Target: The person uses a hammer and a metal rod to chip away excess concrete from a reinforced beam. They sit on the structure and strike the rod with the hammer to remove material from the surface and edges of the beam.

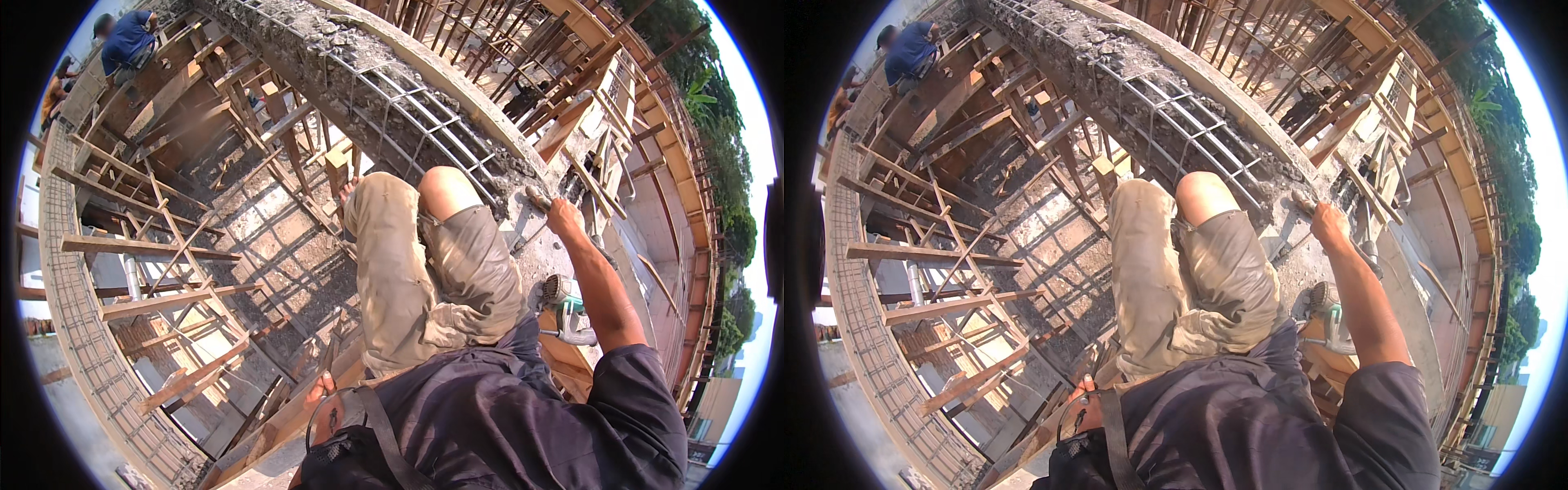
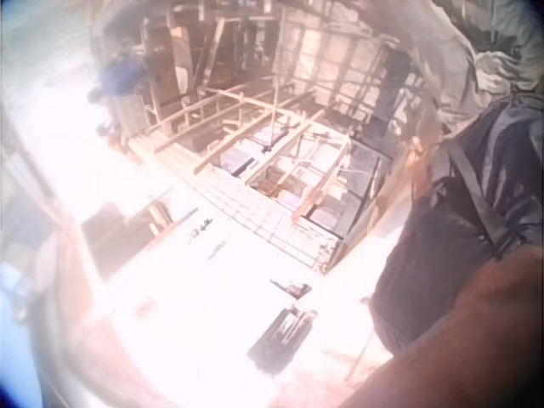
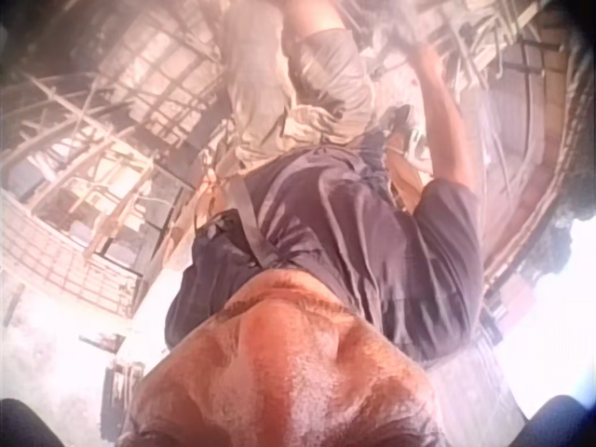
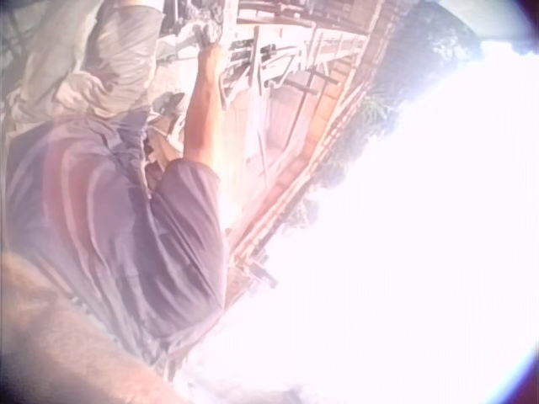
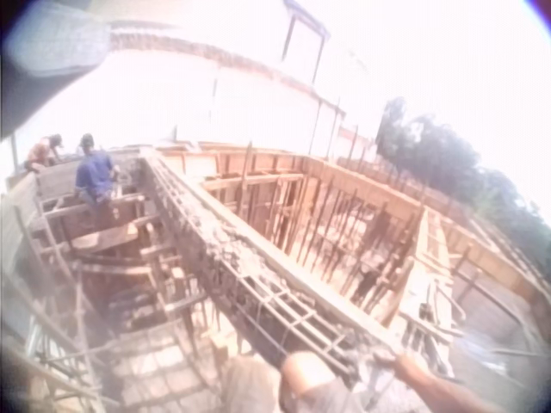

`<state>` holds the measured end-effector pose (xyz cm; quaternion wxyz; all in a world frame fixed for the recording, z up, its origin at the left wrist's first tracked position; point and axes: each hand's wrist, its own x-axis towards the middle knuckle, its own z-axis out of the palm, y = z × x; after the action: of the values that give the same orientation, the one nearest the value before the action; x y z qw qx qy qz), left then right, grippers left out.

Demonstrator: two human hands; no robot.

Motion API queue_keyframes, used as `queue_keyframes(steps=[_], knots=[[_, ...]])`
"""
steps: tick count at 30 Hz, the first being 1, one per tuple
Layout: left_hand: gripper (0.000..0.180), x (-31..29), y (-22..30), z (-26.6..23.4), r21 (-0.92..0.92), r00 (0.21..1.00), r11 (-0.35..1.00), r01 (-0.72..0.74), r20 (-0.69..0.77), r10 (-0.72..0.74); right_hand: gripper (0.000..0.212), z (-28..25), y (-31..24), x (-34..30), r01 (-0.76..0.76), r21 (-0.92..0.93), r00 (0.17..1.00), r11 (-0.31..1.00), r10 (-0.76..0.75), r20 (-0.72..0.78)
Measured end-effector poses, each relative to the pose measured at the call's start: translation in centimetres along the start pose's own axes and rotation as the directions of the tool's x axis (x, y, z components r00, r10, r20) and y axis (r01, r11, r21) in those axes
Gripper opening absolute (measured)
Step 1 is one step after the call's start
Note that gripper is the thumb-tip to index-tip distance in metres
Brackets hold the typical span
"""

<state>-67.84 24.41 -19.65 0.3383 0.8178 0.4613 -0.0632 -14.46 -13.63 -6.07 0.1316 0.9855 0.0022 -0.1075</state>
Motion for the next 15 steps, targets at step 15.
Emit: queue_keyframes(steps=[15], knots=[[0.046,0.4,8.7,-6.1,0.178,0.979,0.981,-0.076,0.202,0.039,0.029,-0.7,-1.0,-1.0,-0.147,0.018,0.988,0.989,0.146,0.039]])
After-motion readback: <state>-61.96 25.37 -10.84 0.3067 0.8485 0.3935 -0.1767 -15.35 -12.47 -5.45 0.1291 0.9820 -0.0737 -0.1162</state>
